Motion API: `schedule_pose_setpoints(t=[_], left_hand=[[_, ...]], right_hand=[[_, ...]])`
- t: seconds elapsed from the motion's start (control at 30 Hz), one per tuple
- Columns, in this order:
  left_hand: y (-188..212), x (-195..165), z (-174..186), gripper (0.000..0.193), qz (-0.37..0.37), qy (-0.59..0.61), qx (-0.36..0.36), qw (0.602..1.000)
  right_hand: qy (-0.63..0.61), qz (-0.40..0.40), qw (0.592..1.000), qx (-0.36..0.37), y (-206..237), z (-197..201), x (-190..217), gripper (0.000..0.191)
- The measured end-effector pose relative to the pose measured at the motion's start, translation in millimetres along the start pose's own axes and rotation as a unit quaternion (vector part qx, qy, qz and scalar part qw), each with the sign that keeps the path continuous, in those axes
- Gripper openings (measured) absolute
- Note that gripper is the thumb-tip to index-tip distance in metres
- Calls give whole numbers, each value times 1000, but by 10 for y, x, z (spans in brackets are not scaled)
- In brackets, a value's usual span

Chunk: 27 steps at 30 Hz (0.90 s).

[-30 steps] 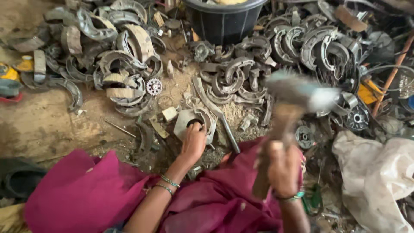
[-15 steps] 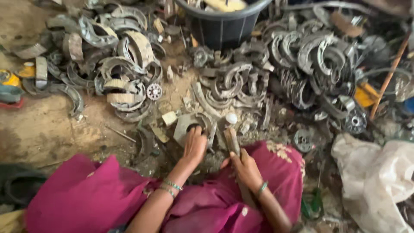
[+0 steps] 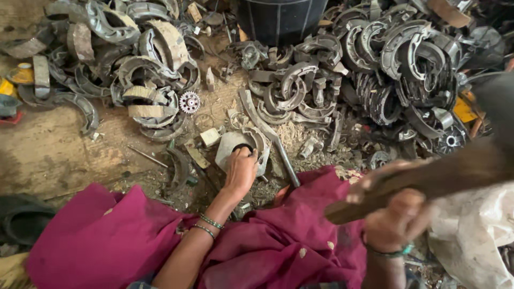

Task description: The person sits on the floor of a workshop strewn with used brake shoes and repeatedly swings a large curved blade onto a brake shoe held on a hexagonal metal block, chopping the lining material. They later switch to a hammer to pound the pieces and reposition them by hand between strikes.

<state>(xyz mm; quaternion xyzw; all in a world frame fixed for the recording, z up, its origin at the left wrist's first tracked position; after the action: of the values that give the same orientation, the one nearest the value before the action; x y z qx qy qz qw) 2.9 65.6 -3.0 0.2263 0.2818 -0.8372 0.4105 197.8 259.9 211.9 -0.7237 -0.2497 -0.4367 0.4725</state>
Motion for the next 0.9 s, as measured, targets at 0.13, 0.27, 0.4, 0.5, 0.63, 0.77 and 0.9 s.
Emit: schedule_pose_setpoints(t=[0.13, 0.27, 0.4, 0.5, 0.63, 0.77, 0.9], left_hand=[[24, 44, -38, 19, -7, -22, -12, 1000], [-21, 108, -58, 18, -11, -43, -9, 999], [-51, 107, -51, 21, -17, -69, -11, 997], [-13, 50, 0, 29, 3, -35, -15, 999], [8, -55, 87, 32, -17, -68, -15, 997], [40, -29, 34, 35, -19, -79, -4, 997], [39, 76, -174, 34, -15, -100, 4, 995]], right_hand=[[470, -209, 842, 161, 348, -276, -1147, 24], [350, -471, 806, 81, 601, -293, -1672, 30], [309, -426, 850, 19, 425, -297, -1138, 29], [232, -336, 912, -27, 186, -380, -553, 29], [20, -27, 999, -16, -116, -378, 212, 32], [70, -21, 997, -15, 32, -152, 103, 29], [537, -216, 800, 158, 427, -324, -1044, 21]])
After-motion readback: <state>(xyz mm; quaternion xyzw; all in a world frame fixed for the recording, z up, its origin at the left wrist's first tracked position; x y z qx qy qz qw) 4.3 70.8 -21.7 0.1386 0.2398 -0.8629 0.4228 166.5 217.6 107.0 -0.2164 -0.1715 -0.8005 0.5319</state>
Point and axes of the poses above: each hand's wrist, its own y-axis away from the middle knuckle, its own z-axis out of the back of the hand, x = y × z, the point moved 5 cm from there along -y, towards the middle knuckle, and after that the axes turned 3 degrees about -y, right-handed, at the moved point
